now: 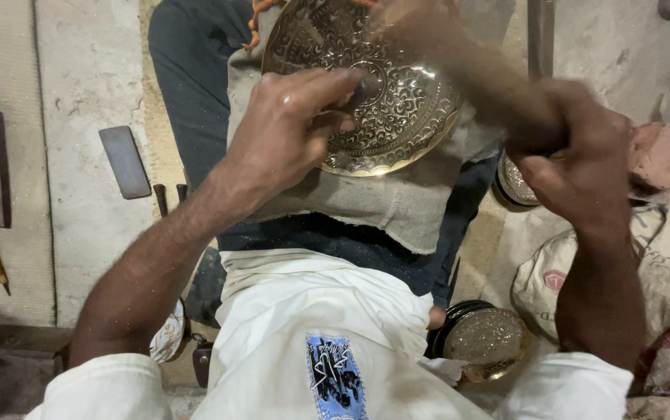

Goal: The person sits on the floor with an ornate brass plate resting on a cloth cushion on their lap. They hold a small punch against the plate's embossed pattern with one hand and repeatedly strike the punch with a wooden mallet in the other hand, working across the decorative surface to shape the metal relief.

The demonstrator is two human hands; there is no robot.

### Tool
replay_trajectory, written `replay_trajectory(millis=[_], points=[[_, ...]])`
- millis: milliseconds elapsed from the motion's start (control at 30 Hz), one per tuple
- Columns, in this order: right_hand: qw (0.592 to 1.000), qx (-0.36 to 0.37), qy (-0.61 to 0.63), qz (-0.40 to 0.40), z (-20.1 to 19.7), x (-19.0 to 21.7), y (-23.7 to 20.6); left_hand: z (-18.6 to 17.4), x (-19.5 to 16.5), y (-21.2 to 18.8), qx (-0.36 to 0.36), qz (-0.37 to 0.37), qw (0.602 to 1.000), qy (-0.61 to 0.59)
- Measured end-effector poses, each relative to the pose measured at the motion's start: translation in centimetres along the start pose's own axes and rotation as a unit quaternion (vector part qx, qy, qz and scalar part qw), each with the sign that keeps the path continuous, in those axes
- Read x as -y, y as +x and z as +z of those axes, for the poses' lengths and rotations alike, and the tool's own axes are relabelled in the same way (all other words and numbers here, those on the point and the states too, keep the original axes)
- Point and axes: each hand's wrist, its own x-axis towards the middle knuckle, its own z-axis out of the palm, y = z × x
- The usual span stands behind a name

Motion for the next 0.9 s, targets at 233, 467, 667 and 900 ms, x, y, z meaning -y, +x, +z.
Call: replay_trajectory(millis=[233, 467, 667, 900], points=[[0.995, 0.03, -0.093, -0.014, -0.2, 1.3, -1.9, -0.3, -0.3, 0.1, 0.016, -0.023, 1.0, -0.011], [0.998, -0.009, -0.054, -0.011, 0.8, 0.4, -3.9, 0.3, -0.7, -0.5, -0.014, -0.012, 0.996, -0.084], [0.994, -0.062, 0.073, -0.05, 1.6, -0.7, -3.5, 1.1, -0.5, -0.1, 0.007, 0.022, 0.997, -0.068], [0.998, -0.038, -0.013, -0.047, 1.3, -2.3, -2.1, 0.4, -0.3, 0.2, 0.052, 0.02, 0.998, -0.039]])
